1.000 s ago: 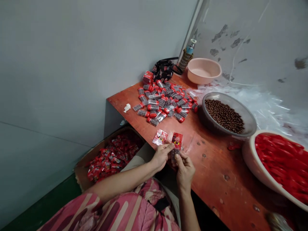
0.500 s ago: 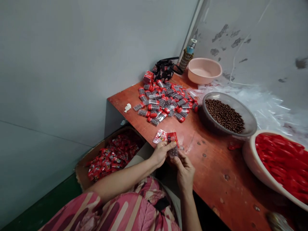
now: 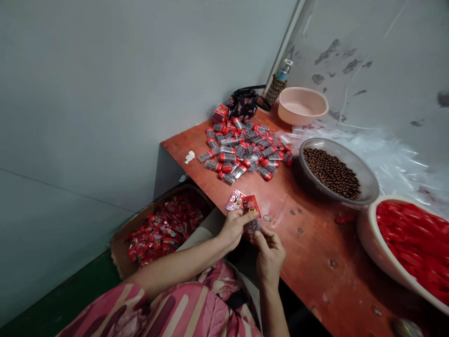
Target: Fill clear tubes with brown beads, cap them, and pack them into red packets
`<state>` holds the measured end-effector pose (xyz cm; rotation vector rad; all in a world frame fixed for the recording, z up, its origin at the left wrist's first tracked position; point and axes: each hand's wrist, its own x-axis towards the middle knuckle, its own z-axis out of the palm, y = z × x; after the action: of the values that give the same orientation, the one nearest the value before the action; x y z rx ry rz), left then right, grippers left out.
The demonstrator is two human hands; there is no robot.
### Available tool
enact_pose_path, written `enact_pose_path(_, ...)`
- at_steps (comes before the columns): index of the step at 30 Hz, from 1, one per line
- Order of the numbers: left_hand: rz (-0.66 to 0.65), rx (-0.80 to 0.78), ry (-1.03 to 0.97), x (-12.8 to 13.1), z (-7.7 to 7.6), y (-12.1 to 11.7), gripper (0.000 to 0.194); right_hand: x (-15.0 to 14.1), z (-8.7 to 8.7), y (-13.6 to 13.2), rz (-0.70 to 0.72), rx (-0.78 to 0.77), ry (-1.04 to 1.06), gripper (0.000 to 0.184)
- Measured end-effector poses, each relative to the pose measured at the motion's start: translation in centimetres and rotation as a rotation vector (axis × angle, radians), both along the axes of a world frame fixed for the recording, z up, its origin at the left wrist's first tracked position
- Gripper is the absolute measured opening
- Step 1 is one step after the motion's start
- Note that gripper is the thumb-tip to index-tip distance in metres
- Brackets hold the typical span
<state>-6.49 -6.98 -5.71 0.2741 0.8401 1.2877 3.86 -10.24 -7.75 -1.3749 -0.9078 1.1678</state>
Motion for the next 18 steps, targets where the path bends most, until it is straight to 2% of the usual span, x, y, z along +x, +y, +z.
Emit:
enact_pose_path(2, -0.010, 0.007, 0.032, 0.2, -0.3, -0.3, 0.026, 0.0, 0.0, 0.0, -0.023, 0.013, -0.017, 0.023)
enact_pose_path(7, -0.103, 0.034, 0.045, 0.2, -0.5, -0.6, 0.027, 0.1, -0.6, 0.0, -0.003, -0.011, 0.131, 0.021)
enact_pose_path(10, -0.045, -0.001, 0.051, 0.1, -0.4, -0.3, 0.027, 0.1, -0.2, -0.3, 0.030, 0.020, 0.025, 0.019)
enact_pose_path(12, 0.020, 0.000, 0.062, 0.1, -0.3, -0.2, 0.026, 0.0, 0.2, -0.5, 0.008, 0.082, -0.086, 0.019)
enact_pose_path(14, 0.023, 0.006, 0.062, 0.3, -0.2, -0.4, 0.026, -0.1, 0.3, -0.5, -0.018, 0.109, -0.106, 0.019)
enact_pose_path(18, -0.109, 0.019, 0.048, 0.6, -0.6, -1.1, 0.028, 0.1, -0.2, 0.0, -0.056, 0.009, 0.124, 0.020)
